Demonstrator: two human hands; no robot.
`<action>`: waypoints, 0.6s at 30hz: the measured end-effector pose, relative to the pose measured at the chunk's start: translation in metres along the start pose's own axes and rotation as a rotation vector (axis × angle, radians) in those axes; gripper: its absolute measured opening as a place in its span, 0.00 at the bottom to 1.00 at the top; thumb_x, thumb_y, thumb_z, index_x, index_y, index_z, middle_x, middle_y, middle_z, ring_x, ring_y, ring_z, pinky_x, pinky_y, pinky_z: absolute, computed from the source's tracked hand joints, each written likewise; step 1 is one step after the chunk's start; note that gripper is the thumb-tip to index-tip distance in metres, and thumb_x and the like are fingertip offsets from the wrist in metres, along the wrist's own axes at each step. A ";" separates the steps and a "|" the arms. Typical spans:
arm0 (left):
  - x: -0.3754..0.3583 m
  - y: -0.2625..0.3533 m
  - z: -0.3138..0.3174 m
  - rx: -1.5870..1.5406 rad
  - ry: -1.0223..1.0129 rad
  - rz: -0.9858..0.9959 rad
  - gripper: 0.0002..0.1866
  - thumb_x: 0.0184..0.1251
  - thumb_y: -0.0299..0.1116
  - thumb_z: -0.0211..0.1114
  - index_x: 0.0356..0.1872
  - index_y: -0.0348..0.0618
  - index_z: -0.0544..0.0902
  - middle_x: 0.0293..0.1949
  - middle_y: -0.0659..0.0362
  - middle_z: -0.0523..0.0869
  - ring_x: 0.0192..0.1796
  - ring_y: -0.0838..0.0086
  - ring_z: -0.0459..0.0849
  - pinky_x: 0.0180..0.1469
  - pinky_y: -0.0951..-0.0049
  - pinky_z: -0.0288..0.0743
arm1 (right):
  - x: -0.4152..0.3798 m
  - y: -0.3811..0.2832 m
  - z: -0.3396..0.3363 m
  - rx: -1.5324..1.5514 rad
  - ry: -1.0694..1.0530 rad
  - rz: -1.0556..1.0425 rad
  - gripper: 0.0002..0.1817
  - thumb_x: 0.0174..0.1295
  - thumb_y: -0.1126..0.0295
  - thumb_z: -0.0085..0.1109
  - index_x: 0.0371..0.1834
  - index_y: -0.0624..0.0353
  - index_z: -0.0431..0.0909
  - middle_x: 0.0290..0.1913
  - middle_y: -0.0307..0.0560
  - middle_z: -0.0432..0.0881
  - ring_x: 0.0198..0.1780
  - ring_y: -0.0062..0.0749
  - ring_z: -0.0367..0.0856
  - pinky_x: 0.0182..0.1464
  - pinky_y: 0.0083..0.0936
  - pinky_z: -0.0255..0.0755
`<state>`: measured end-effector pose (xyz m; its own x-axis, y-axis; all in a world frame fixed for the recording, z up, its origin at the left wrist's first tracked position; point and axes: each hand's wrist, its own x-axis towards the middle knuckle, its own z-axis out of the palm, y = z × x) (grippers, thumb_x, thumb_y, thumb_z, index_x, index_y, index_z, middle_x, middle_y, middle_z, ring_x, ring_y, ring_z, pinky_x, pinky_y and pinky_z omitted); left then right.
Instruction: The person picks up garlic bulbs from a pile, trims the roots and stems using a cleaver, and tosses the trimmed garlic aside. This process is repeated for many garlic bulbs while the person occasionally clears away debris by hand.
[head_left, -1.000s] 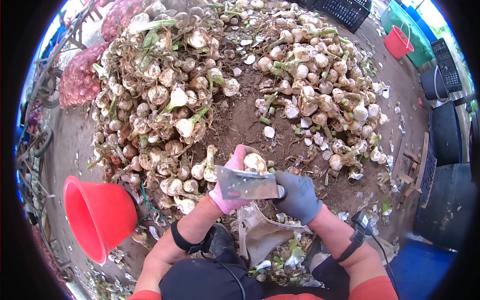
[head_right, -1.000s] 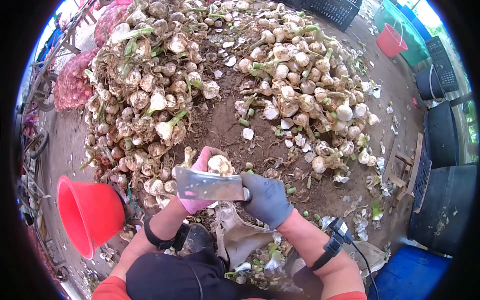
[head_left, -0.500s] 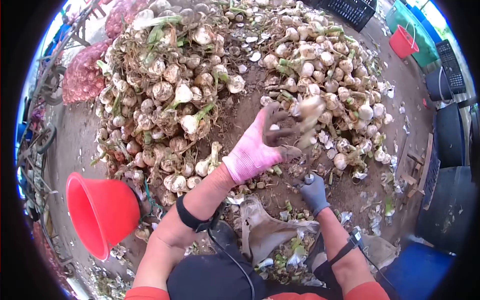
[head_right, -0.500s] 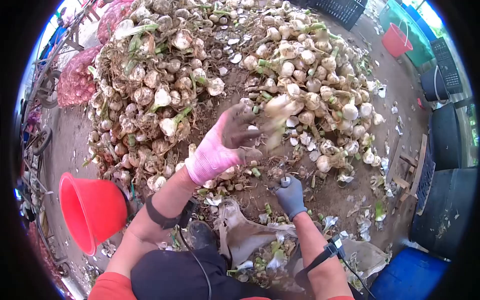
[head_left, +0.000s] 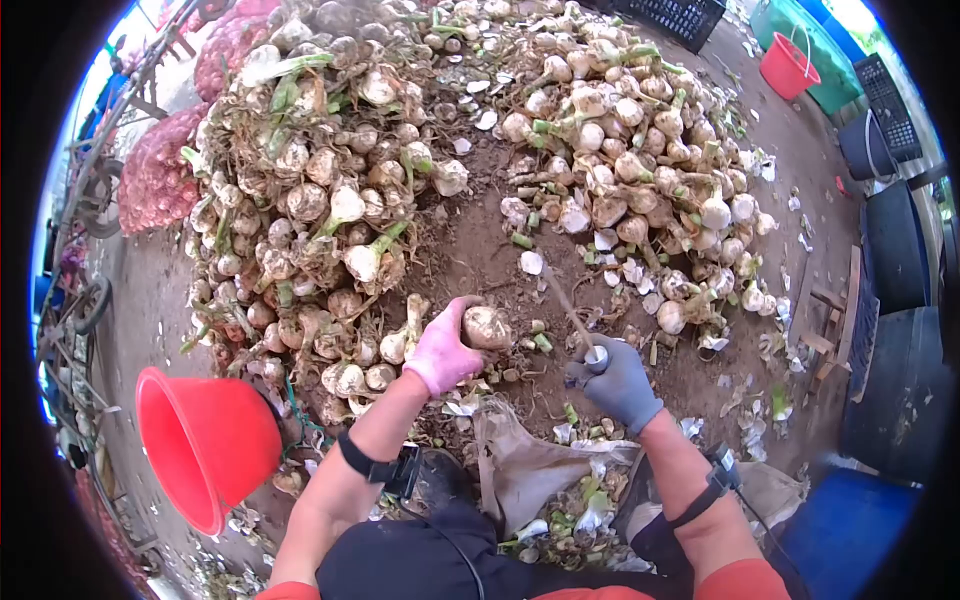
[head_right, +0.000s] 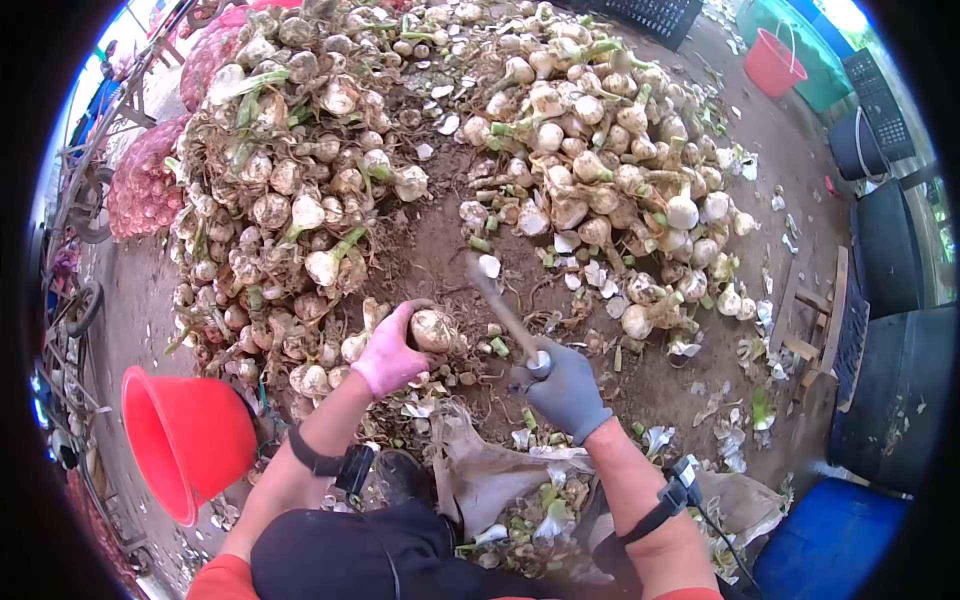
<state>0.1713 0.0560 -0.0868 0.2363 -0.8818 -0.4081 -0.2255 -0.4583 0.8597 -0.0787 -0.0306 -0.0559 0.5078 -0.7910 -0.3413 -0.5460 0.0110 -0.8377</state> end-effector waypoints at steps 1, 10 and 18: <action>-0.007 0.012 0.003 -0.003 -0.008 -0.005 0.38 0.46 0.19 0.71 0.65 0.39 0.69 0.50 0.48 0.84 0.52 0.69 0.84 0.56 0.71 0.77 | -0.003 -0.012 0.000 -0.075 0.002 -0.087 0.09 0.52 0.74 0.69 0.34 0.60 0.79 0.27 0.43 0.82 0.30 0.26 0.81 0.35 0.28 0.74; -0.051 0.080 -0.009 -0.399 -0.165 0.145 0.57 0.45 0.24 0.81 0.75 0.43 0.50 0.47 0.58 0.85 0.49 0.78 0.83 0.54 0.74 0.77 | -0.021 -0.084 0.000 -0.395 -0.190 -0.354 0.16 0.49 0.66 0.66 0.43 0.51 0.78 0.31 0.50 0.83 0.36 0.52 0.83 0.35 0.42 0.75; -0.048 0.067 0.001 -0.355 -0.001 0.262 0.38 0.48 0.25 0.79 0.60 0.42 0.67 0.47 0.62 0.81 0.49 0.80 0.80 0.54 0.75 0.78 | -0.017 -0.070 0.016 -0.429 -0.107 -0.446 0.12 0.50 0.64 0.67 0.34 0.54 0.76 0.28 0.50 0.80 0.33 0.52 0.82 0.33 0.42 0.73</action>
<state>0.1440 0.0671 -0.0096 0.2138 -0.9632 -0.1627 0.0608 -0.1531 0.9863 -0.0388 -0.0079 0.0019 0.8006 -0.5965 -0.0577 -0.4734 -0.5704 -0.6712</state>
